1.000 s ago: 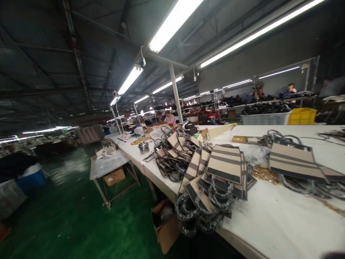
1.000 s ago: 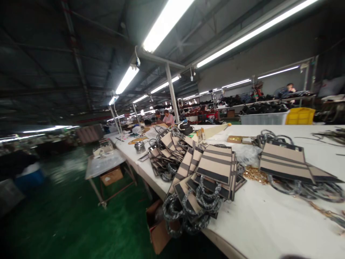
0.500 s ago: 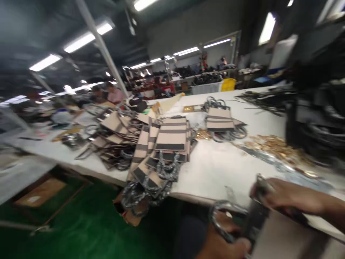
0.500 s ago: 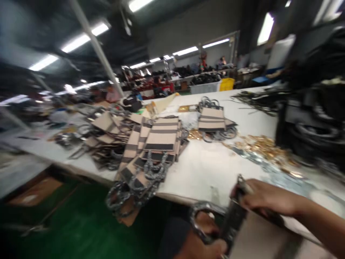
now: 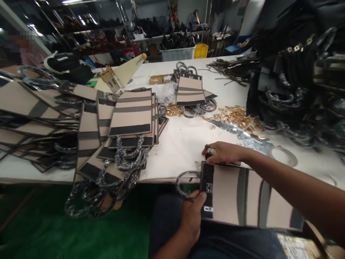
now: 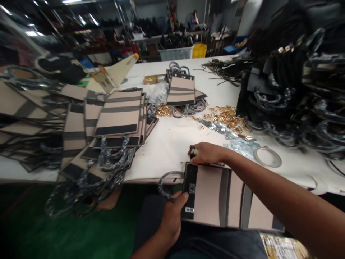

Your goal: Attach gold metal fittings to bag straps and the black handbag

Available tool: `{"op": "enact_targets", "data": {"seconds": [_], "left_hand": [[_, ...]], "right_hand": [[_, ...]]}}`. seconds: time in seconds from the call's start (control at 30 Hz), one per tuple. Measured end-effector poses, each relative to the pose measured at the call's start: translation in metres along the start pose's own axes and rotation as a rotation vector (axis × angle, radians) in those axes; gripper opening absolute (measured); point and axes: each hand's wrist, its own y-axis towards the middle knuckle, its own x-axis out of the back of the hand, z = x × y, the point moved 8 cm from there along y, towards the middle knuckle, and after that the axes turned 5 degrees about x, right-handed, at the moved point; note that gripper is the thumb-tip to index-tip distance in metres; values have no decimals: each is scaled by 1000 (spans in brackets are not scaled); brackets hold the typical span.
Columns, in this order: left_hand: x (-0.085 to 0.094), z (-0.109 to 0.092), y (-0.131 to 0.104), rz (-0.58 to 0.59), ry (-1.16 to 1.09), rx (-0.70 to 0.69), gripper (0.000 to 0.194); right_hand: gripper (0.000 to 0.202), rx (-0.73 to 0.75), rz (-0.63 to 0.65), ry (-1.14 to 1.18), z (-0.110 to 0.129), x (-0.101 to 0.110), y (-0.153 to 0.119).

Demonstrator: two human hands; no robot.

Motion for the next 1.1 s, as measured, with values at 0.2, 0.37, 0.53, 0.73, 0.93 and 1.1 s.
{"op": "enact_targets", "data": {"seconds": [0.2,0.37,0.53,0.73,0.93,1.1], "left_hand": [[-13,-14,2,-52,-43,-59,45],[-12,-14,1,-132,-54,-35,46],[-8,-11,6,-124,-54,13,50],[-9,-15,4,-142,-58,-7,51],[-16,-17,-3,-163,-79,-10,43],[-19,-14,-4,-174,-162,6,40]], "right_hand": [[48,-4,-608,-210,-7,41,-42],[40,50,-663,-352,-30,33,-51],[29,-40,-586,-708,-36,22,-45],[37,-49,-693,-767,-24,32,-79],[30,222,-974,-607,16,24,-152],[38,190,-937,-557,36,-10,-164]]}}
